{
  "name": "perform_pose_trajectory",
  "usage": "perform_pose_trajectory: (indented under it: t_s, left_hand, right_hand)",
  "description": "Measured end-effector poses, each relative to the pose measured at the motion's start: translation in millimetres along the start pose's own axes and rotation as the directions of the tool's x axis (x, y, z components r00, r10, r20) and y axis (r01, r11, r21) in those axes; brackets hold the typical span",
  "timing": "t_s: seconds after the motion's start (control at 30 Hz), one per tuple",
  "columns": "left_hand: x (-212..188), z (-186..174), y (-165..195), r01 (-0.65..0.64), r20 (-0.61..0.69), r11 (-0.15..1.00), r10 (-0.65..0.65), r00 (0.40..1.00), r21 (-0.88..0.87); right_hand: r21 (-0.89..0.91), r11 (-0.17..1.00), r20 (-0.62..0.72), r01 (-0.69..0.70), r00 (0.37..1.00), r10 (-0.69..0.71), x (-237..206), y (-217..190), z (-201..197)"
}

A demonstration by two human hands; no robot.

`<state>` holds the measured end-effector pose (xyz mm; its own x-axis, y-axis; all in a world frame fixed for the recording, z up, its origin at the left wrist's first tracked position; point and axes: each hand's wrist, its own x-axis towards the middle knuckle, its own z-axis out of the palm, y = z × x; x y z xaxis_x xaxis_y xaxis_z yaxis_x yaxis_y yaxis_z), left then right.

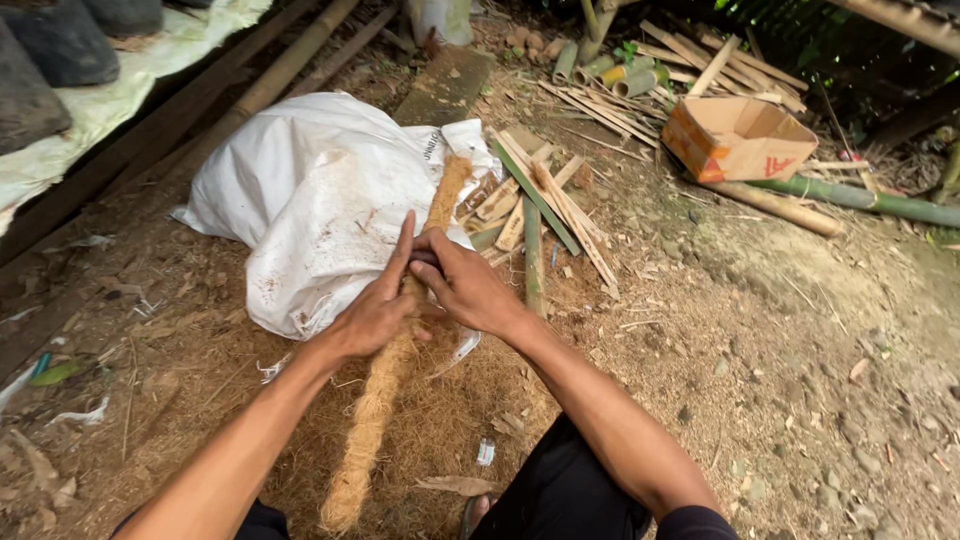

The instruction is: The person sits on the ground and wraps loose coconut coir fiber around a bamboo stick, rolling and pressing it to form a fibrous cylinder. They then trim the protruding fibers with scissors along the pole, set the finished pole aside, and begin wrapping a new one.

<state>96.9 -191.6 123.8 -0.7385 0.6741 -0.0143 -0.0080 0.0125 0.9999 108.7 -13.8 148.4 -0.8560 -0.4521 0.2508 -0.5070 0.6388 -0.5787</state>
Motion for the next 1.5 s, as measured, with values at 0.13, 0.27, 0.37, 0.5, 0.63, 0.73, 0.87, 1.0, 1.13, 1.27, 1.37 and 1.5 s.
perform_pose_trajectory:
  t_s: [0.13,0.27,0.37,0.5,0.63,0.73,0.87,1.0,1.13,1.27,1.37,1.5]
  left_hand:
    - [1.2,-5.5,-6.7,0.028,0.017,1.0,-0.028,0.999,-0.006]
    - [8.3,-14.3,-24.4,-0.202,0.088,0.957,0.187,0.978,0.21]
    - [14.0,-16.9,-36.8,-0.146,0.08,0.948,0.128,0.988,0.282]
    - [16.3,-17.3,-42.2,-0.143,0.134,0.97,0.117,0.984,0.199]
    - [12.0,-20.4,-34.7,0.176,0.113,0.976,-0.19,0.975,0.129]
    - [10.2,-20.6,-29.8,0.012,0.145,0.999,-0.018,0.989,0.045]
    - [17.1,-15.2,-34.7,0.045,-0.006,0.993,-0.045,0.999,-0.112]
    - [30.7,-10.8,-45.3,-0.052,-0.162,0.994,0.067,0.984,0.099]
    - [38.8,-7.2,-46.1,-0.097,-0.274,0.971,0.156,0.949,0.218]
    - [39.8,-3.6,-35.8,-0.079,-0.361,0.971,0.159,0.919,0.227]
    - [41.4,-7.7,-30.1,-0.109,-0.43,0.99,0.138,0.892,0.092]
    - [43.9,-22.3,-35.7,-0.142,-0.463,0.982,0.07,0.884,-0.123]
  right_hand:
    - [0.194,0.968,0.129,-0.16,0.982,0.136,-4.8,18.6,-1.1]
    - [0.312,0.917,0.247,-0.249,0.953,0.175,-4.7,24.7,-7.3]
    - [0.286,0.903,0.296,-0.319,0.926,0.234,-4.9,16.6,-3.3]
    - [0.1,0.924,0.221,-0.369,0.914,0.341,-2.2,3.5,18.8]
    - [-0.086,0.944,0.181,-0.318,0.927,0.328,5.9,13.1,26.5]
    - [-0.06,0.967,0.163,-0.247,0.954,0.253,6.6,26.8,28.1]
    - [0.072,0.961,0.112,-0.265,0.96,0.256,6.5,37.7,33.4]
    - [0.084,0.956,0.048,-0.28,0.96,0.277,5.7,38.3,36.3]
    - [0.036,0.987,-0.059,-0.159,0.985,0.161,2.5,29.7,41.1]
    - [0.046,0.982,-0.035,-0.184,0.982,0.185,2.6,15.9,37.2]
    - [0.08,0.939,0.144,-0.335,0.936,0.321,3.8,8.4,22.7]
    - [-0.125,0.83,0.293,-0.544,0.779,0.554,-2.1,15.6,3.6]
